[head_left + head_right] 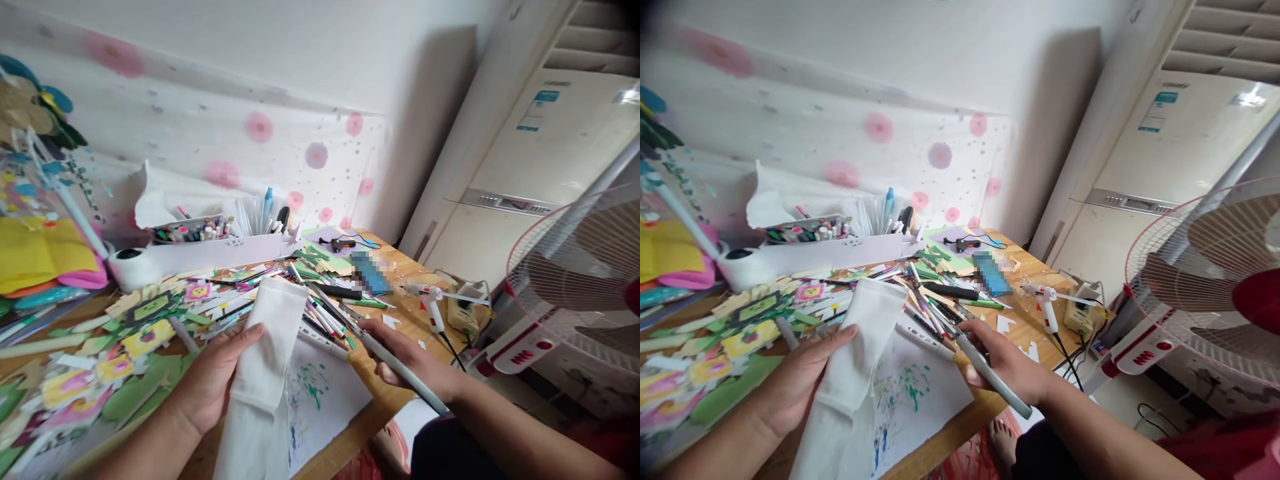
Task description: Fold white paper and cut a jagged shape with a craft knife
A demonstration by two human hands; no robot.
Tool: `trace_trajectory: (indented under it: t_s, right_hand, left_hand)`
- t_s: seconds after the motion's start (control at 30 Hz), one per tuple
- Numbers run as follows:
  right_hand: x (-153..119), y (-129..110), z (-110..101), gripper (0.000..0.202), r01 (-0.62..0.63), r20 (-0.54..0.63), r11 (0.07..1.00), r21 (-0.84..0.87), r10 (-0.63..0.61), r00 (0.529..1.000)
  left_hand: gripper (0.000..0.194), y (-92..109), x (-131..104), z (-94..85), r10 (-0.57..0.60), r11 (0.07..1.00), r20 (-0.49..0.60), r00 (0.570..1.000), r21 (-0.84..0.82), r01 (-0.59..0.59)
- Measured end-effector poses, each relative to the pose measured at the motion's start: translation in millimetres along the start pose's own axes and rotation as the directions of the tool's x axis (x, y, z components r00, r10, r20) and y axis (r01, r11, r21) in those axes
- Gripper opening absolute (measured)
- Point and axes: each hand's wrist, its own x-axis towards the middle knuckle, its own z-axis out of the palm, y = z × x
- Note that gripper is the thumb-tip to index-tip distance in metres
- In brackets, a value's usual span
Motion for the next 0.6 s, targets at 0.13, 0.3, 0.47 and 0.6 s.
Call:
trace_trajectory:
  t_s: [0.13, 0.3, 0.47, 0.6]
  right_hand:
    - [-5, 5, -2, 0.052, -0.038, 0.046, 0.996, -0.075, 0.041, 0.998]
    - [-7, 5, -1, 0.058, -0.021, 0.093, 0.989, -0.144, 0.035, 0.995]
    - [-12, 16, -6, 0.058, -0.013, 0.107, 0.995, -0.100, 0.024, 0.994]
    - [-17, 24, -12, 0.064, -0.026, 0.089, 0.998, -0.056, 0.031, 0.996]
  left_hand:
    - [0.035, 1, 0, -0.6, -0.006, 0.999, 0.007, 1.000, -0.038, 0.006]
    - [0.034, 1, -2, 2.8, 0.007, 0.998, 0.024, 1.000, -0.063, -0.005]
    - [0.028, 2, -1, -0.2, 0.008, 0.997, -0.012, 1.000, -0.079, -0.009]
    - [0.025, 4, -1, -3.7, 0.021, 0.996, -0.042, 0.999, -0.087, -0.024]
